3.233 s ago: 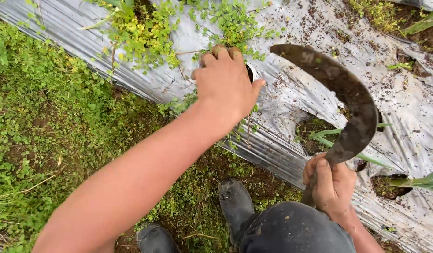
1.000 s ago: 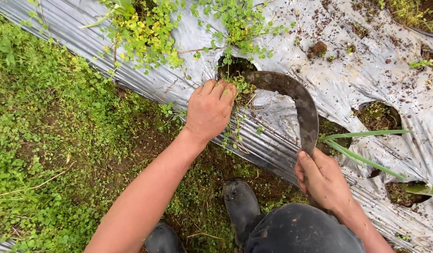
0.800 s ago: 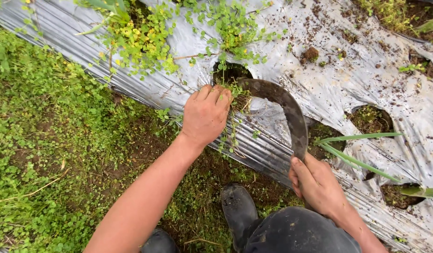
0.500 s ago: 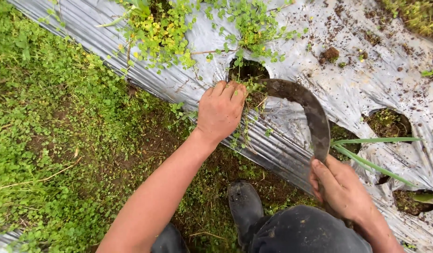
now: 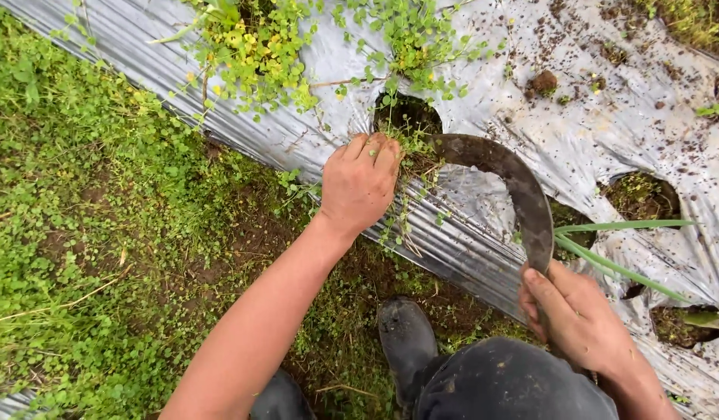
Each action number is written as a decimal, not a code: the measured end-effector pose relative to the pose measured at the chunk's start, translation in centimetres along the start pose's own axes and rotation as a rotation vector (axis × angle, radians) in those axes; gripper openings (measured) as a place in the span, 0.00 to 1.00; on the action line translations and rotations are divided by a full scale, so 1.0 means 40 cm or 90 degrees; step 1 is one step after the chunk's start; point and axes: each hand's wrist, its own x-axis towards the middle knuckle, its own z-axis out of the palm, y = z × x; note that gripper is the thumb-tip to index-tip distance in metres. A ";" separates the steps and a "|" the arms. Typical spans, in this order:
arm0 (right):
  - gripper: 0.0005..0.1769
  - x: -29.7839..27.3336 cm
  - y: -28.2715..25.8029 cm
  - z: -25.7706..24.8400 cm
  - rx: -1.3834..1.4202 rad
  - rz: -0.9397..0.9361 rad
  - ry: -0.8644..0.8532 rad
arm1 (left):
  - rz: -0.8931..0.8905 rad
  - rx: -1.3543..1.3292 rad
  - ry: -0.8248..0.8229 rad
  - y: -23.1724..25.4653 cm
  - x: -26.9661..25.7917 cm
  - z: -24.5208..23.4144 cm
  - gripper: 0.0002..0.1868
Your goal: The person removes weeds from a garden bed by hand and with a sickle. They pull weeds from the soil and from holes in a plastic sheet covering the bed, using the sickle to cut and clear vegetation around the plants.
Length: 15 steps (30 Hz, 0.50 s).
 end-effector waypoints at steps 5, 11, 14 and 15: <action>0.17 0.044 0.009 0.029 0.102 -0.027 0.037 | -0.044 -0.067 0.003 0.002 -0.010 -0.017 0.07; 0.16 0.120 0.075 0.089 0.303 -0.174 -0.022 | -0.035 -0.093 0.013 0.003 -0.026 0.006 0.07; 0.19 0.149 0.068 0.123 0.340 -0.234 -0.039 | -0.044 -0.095 0.012 -0.008 -0.032 0.041 0.10; 0.19 0.153 0.072 0.136 0.341 -0.237 -0.050 | -0.037 -0.078 0.015 -0.011 -0.036 0.048 0.10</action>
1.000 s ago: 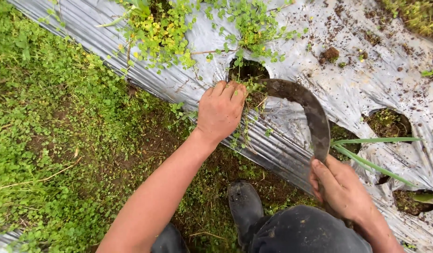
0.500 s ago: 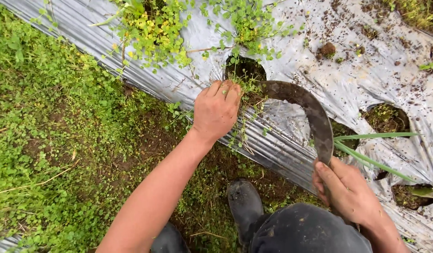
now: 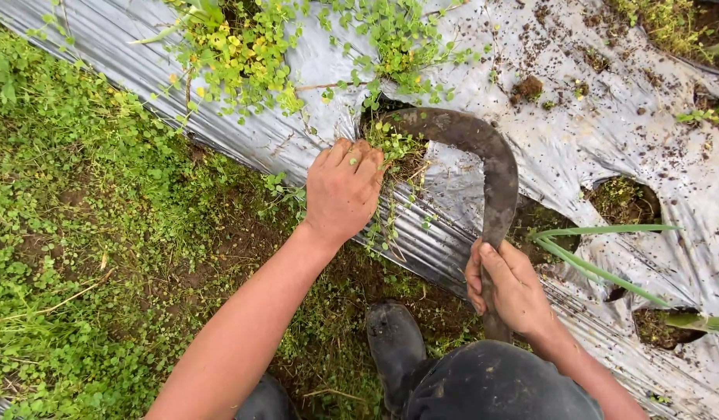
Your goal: The person removes weeds from a garden bed by hand and with a sickle. They pull weeds from the soil and from holes in a plastic sheet covering the bed, using the sickle to cut and clear vegetation around the plants.
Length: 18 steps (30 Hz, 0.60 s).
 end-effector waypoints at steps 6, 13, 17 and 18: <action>0.20 -0.004 -0.005 -0.039 -0.062 0.038 0.010 | -0.007 -0.004 0.009 0.012 0.001 0.004 0.09; 0.28 -0.042 -0.123 -0.050 -0.240 0.197 0.027 | 0.023 0.043 -0.021 0.023 0.033 -0.047 0.06; 0.25 -0.055 -0.145 -0.069 -0.258 0.229 0.013 | 0.041 0.059 0.001 0.028 0.039 -0.041 0.04; 0.29 -0.077 -0.159 -0.079 -0.307 0.241 0.013 | 0.043 0.059 -0.023 0.029 0.032 -0.055 0.05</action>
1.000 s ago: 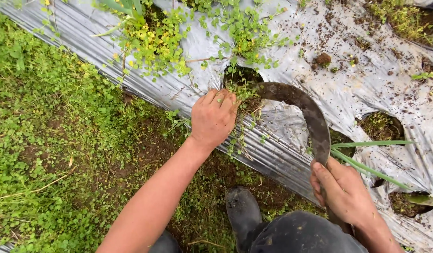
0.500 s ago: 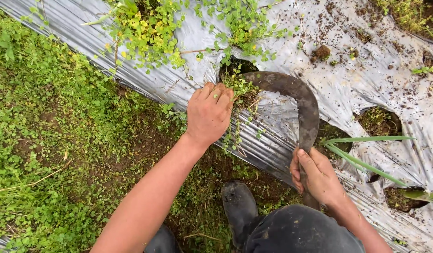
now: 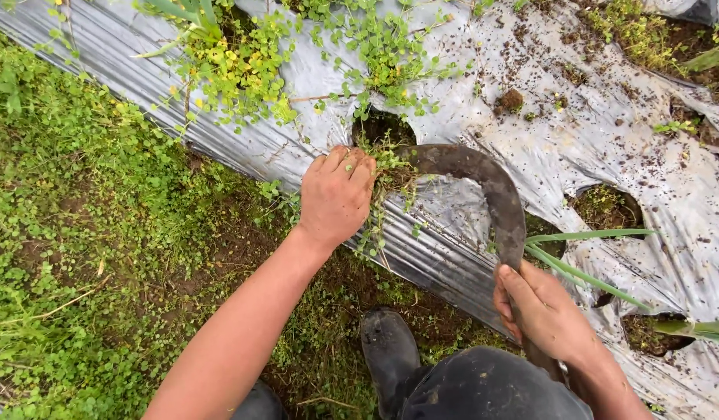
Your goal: The person removes weeds from a garden bed by hand and with a sickle. They pull weeds from the soil and from holes in a plastic sheet covering the bed, using the sickle to cut and clear vegetation around the plants.
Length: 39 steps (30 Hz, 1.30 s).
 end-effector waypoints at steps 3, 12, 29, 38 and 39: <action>0.20 0.012 -0.028 0.006 0.097 0.064 0.016 | -0.031 0.016 -0.008 0.004 0.001 0.008 0.08; 0.16 0.003 0.025 0.036 0.063 -0.083 0.161 | -0.068 0.011 -0.295 0.019 0.064 -0.041 0.25; 0.17 -0.008 0.058 0.066 0.143 -0.105 0.163 | -0.026 -0.298 -0.496 -0.127 0.208 -0.049 0.16; 0.18 0.054 0.086 0.062 0.330 -0.093 -0.046 | -0.006 -0.295 -0.330 -0.116 0.147 -0.036 0.16; 0.19 0.063 0.083 0.066 0.333 -0.114 -0.067 | -0.002 -0.289 -0.318 -0.110 0.139 -0.028 0.17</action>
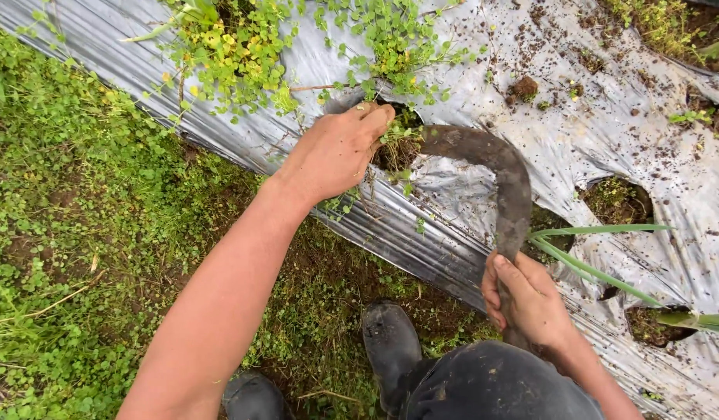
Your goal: The person removes weeds from a garden bed by hand and with a sickle. They pull weeds from the soil and from holes in a plastic sheet covering the bed, using the sickle to cut and clear vegetation around the plants.
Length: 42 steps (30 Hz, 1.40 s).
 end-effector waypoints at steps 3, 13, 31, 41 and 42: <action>0.17 -0.011 -0.009 -0.009 -0.063 0.042 0.013 | 0.002 -0.009 0.000 -0.004 -0.001 0.001 0.13; 0.17 0.006 -0.044 -0.018 -0.076 0.051 -0.015 | 0.045 0.063 0.058 -0.015 -0.006 0.023 0.16; 0.24 -0.019 -0.041 -0.073 -0.229 0.162 -0.032 | 0.096 0.197 0.265 -0.012 -0.021 0.073 0.07; 0.16 -0.051 -0.064 -0.039 -0.073 0.020 0.085 | -0.035 0.151 0.248 -0.011 -0.039 0.083 0.11; 0.11 -0.063 -0.066 -0.041 -0.067 -0.066 0.128 | -0.057 0.130 0.228 -0.009 -0.032 0.079 0.12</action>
